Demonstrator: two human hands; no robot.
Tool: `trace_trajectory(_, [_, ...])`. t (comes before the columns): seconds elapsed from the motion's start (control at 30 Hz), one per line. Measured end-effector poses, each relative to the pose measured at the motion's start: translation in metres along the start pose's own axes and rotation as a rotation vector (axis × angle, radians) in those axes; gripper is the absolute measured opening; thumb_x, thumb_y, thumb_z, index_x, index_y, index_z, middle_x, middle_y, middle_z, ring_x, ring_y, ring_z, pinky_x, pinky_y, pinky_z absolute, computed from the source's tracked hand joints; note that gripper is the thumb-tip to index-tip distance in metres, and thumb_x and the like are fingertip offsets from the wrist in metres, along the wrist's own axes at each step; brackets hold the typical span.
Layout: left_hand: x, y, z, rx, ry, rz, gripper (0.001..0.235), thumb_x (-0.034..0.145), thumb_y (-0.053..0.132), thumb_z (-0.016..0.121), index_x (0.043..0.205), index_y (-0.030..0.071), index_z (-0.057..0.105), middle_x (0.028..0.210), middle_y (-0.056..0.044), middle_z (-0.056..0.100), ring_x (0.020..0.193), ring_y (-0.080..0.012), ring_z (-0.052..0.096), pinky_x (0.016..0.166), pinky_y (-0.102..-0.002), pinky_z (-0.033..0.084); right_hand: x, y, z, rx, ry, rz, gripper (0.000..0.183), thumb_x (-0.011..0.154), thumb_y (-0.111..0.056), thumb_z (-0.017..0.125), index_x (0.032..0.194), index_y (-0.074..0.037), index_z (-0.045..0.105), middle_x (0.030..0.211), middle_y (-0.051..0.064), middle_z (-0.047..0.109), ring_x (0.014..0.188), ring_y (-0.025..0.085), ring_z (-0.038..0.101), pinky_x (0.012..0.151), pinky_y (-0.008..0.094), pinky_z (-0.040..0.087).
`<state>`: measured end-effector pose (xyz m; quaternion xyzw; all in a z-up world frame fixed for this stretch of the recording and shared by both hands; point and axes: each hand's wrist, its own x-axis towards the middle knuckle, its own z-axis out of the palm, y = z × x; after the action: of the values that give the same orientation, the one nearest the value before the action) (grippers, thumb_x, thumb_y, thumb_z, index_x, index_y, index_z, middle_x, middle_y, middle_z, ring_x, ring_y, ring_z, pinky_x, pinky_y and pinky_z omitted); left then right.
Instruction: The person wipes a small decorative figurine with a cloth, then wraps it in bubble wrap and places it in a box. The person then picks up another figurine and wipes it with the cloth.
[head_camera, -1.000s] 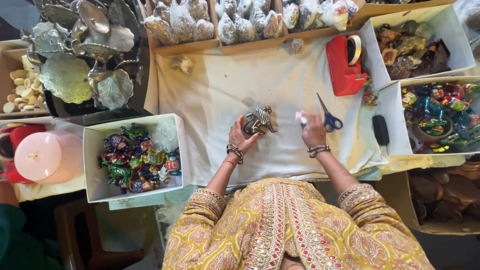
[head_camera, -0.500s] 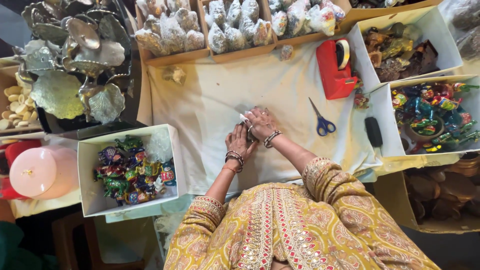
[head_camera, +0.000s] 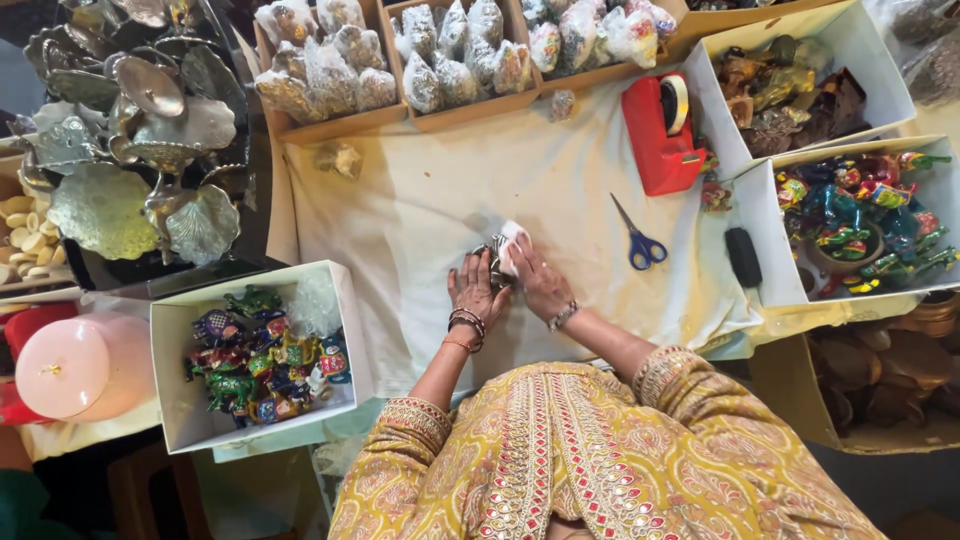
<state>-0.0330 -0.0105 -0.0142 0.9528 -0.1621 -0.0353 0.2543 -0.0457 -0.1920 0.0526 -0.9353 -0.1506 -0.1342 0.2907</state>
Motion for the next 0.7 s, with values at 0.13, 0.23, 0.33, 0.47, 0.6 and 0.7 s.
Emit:
trace_trajectory(0.13, [0.005,-0.001,0.000,-0.030,0.031,0.022,0.095,0.086,0.050,0.065,0.160,0.011,0.020,0.161,-0.013,0.031,0.153,-0.0305,0.020,0.120,-0.060,0.006,-0.038,0.015,0.000,-0.056,-0.078,0.011,0.061,0.088,0.002,0.052,0.148,-0.006,0.046,0.153,0.020,0.049,0.124,0.037,0.062,0.092,0.044,0.057])
trace_trajectory(0.23, [0.012,-0.010,0.013,-0.140,0.123,0.001,0.072,0.097,0.042,0.064,0.160,0.019,0.037,0.156,-0.009,0.051,0.151,-0.0265,0.038,0.124,-0.060,0.014,-0.055,0.014,-0.015,-0.133,-0.128,0.056,0.060,0.087,0.005,0.051,0.145,-0.008,0.052,0.148,0.017,0.056,0.123,0.033,0.064,0.094,0.043,0.057])
trace_trajectory(0.33, [0.025,0.005,-0.014,-0.384,0.093,-0.239,0.066,0.084,0.031,0.073,0.145,0.022,0.049,0.132,-0.009,0.068,0.124,-0.0300,0.061,0.111,-0.050,0.042,-0.069,0.018,-0.030,-0.130,-0.083,0.026,0.057,0.086,0.007,0.050,0.140,-0.009,0.059,0.138,0.014,0.064,0.123,0.032,0.065,0.095,0.042,0.057])
trace_trajectory(0.47, [0.037,0.036,-0.052,-0.707,0.064,-0.376,0.065,0.078,0.021,0.078,0.136,0.022,0.049,0.114,-0.008,0.073,0.103,-0.0296,0.074,0.088,-0.042,0.057,-0.072,0.031,-0.046,-0.208,-0.005,-0.014,0.046,0.086,0.004,0.055,0.128,-0.013,0.067,0.127,0.010,0.071,0.123,0.034,0.064,0.093,0.043,0.056])
trace_trajectory(0.6, [0.041,0.065,-0.076,-0.543,0.176,-0.052,0.065,0.075,0.006,0.078,0.133,0.020,0.053,0.110,-0.012,0.073,0.099,-0.0343,0.072,0.081,-0.045,0.057,-0.070,0.060,-0.051,-0.089,0.100,0.150,0.040,0.086,0.001,0.059,0.121,-0.013,0.070,0.118,0.011,0.073,0.110,0.034,0.069,0.093,0.046,0.057])
trace_trajectory(0.7, [0.038,0.087,-0.091,-0.469,0.150,0.119,0.065,0.075,-0.001,0.075,0.133,0.021,0.055,0.111,-0.013,0.072,0.102,-0.0344,0.070,0.085,-0.045,0.057,-0.050,0.068,-0.054,0.005,0.187,0.415,0.036,0.088,-0.002,0.061,0.121,-0.011,0.071,0.111,0.015,0.072,0.095,0.038,0.071,0.079,0.046,0.057])
